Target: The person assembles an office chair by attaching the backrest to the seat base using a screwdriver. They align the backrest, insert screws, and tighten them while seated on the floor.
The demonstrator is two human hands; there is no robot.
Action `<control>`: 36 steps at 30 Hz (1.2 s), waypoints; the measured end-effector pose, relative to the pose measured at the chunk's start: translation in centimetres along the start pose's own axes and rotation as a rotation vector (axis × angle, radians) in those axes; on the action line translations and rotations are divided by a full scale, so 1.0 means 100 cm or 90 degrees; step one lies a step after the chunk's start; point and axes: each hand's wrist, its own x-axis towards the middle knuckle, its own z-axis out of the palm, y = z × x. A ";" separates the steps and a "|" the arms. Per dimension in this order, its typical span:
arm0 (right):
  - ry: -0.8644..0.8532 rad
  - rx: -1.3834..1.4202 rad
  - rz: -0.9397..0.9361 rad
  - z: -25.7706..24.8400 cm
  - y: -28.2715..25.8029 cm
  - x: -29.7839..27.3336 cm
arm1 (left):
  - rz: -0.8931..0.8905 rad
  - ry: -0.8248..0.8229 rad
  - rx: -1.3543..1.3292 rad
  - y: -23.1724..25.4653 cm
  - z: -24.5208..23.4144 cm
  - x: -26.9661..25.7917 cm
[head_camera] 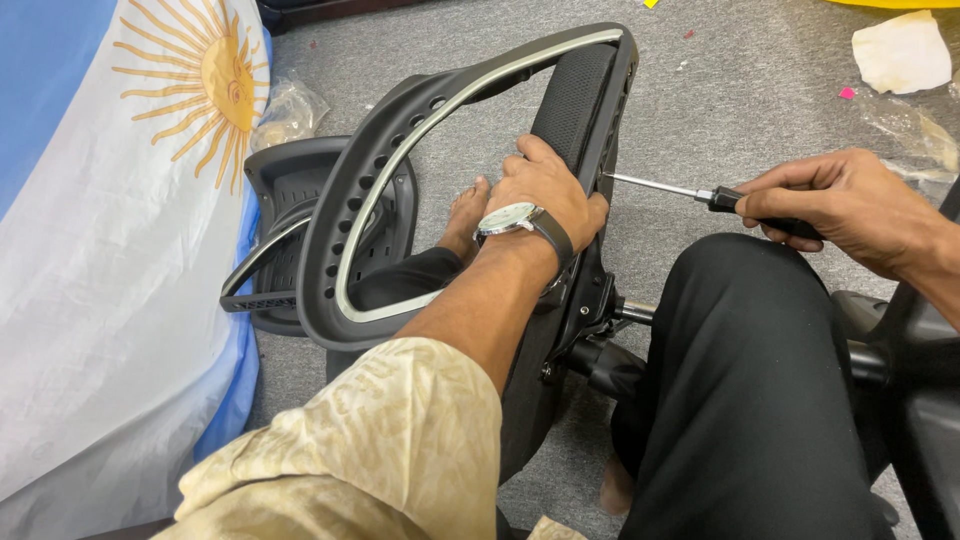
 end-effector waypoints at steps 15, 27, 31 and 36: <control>0.056 -0.226 -0.177 0.003 -0.025 -0.017 | -0.035 -0.049 -0.024 -0.008 -0.020 -0.011; 0.003 -0.219 0.016 0.016 -0.048 -0.015 | -0.054 -0.116 0.015 -0.020 -0.036 -0.020; -0.028 -0.160 0.020 0.013 -0.036 -0.001 | -0.039 -0.127 -0.012 -0.022 -0.033 -0.016; 0.043 -0.303 -0.123 0.016 -0.025 -0.005 | -0.022 -0.139 -0.015 -0.022 -0.031 -0.014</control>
